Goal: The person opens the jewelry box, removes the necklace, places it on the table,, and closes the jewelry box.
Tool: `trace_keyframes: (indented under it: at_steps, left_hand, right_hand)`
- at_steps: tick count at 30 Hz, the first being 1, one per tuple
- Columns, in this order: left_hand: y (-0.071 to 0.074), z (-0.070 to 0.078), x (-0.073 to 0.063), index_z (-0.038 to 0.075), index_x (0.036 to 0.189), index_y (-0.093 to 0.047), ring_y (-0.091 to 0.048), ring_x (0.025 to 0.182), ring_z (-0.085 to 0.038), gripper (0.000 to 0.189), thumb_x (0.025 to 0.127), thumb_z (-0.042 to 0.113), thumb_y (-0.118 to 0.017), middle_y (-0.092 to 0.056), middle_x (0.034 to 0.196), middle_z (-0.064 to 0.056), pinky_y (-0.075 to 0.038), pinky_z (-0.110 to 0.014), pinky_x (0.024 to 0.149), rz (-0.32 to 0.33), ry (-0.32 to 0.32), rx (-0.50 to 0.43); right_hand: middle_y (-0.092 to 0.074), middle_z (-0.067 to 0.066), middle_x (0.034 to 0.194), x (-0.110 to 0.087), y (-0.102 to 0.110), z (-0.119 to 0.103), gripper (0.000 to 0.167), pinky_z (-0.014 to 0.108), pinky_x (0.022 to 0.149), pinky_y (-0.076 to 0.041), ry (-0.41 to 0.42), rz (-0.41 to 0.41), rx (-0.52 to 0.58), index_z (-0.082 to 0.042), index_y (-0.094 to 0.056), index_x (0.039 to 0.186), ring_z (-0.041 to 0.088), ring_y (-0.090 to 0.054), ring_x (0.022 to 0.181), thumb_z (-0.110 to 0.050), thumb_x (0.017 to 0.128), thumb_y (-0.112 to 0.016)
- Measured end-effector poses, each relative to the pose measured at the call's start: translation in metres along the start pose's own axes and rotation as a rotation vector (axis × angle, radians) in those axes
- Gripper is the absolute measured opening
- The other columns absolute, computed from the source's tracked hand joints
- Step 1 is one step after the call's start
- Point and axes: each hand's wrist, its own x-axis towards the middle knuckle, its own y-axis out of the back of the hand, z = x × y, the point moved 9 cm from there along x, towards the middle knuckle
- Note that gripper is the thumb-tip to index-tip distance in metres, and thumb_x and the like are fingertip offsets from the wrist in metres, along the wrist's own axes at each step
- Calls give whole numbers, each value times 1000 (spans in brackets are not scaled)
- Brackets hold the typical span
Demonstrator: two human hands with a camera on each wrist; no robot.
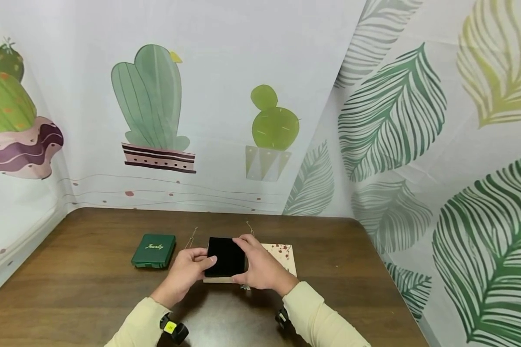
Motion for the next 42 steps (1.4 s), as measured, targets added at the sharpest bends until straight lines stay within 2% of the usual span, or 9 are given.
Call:
trace_keyframes:
  at_steps: [4, 7, 10, 14, 19, 26, 31, 36, 42]
  left_hand:
    - [6, 1, 3, -9, 130, -65, -70, 91, -20, 40, 97, 12, -72, -73, 115, -21, -61, -32, 74, 29, -30, 37]
    - [13, 5, 5, -6, 128, -68, -73, 99, -25, 35, 96, 9, -72, -75, 115, -19, -62, -34, 82, 68, -75, 93]
    - [17, 9, 7, -4, 130, -67, -71, 114, -32, 38, 95, 8, -73, -73, 123, -20, -60, -43, 95, 79, -124, 191]
    - [12, 7, 8, -3, 146, -54, -57, 135, -43, 61, 94, 16, -77, -58, 149, -23, -50, -58, 108, -14, -138, 338]
    - [1, 0, 10, -1, 160, -35, -37, 152, -45, 89, 90, 25, -83, -31, 169, -21, -39, -64, 117, -157, -141, 442]
    - [-8, 0, 16, -1, 162, -31, -29, 157, -42, 107, 79, 31, -91, -19, 175, -15, -35, -64, 119, -292, -202, 531]
    - [-12, -4, 22, 1, 162, -30, -30, 157, -41, 109, 76, 28, -93, -20, 174, -14, -35, -64, 119, -350, -221, 587]
    - [-14, -5, 26, 2, 160, -35, -40, 150, -42, 105, 75, 26, -93, -29, 169, -18, -41, -62, 115, -337, -221, 631]
    - [-13, -6, 28, 3, 160, -36, -49, 142, -38, 107, 74, 32, -95, -34, 164, -15, -47, -58, 111, -306, -214, 667]
  right_hand:
    - [-49, 9, 151, 3, -1, 2, 87, 47, 107, -52, -8, 0, -3, -4, -49, 152, 25, -60, 130, -27, 78, -89]
    - [-50, 10, 150, 4, -1, 6, 87, 47, 106, -53, -22, 1, -13, -4, -50, 151, 26, -61, 129, -27, 78, -89]
    - [-50, 9, 150, 6, -3, 11, 86, 46, 105, -53, -44, -12, -25, -4, -51, 151, 26, -61, 129, -28, 78, -90]
    - [-50, 10, 150, 6, -8, 16, 85, 47, 105, -53, -65, -47, -26, -3, -52, 151, 27, -60, 130, -28, 79, -90]
    - [-51, 14, 150, 8, -12, 18, 85, 48, 106, -53, -58, -71, -32, -2, -54, 150, 31, -60, 131, -30, 79, -91]
    - [-52, 16, 148, 12, -13, 20, 82, 48, 104, -54, -60, -86, -60, -3, -57, 147, 32, -61, 129, -34, 79, -91]
    - [-53, 17, 148, 13, -16, 21, 81, 48, 104, -54, -65, -92, -54, -2, -58, 146, 33, -62, 128, -32, 78, -92]
    - [-53, 19, 149, 14, -18, 21, 81, 48, 104, -53, -77, -101, -42, -1, -59, 145, 34, -62, 128, -30, 77, -93]
    - [-52, 17, 151, 15, -17, 24, 80, 47, 105, -53, -108, -122, -56, -4, -59, 146, 33, -61, 129, -30, 78, -92]
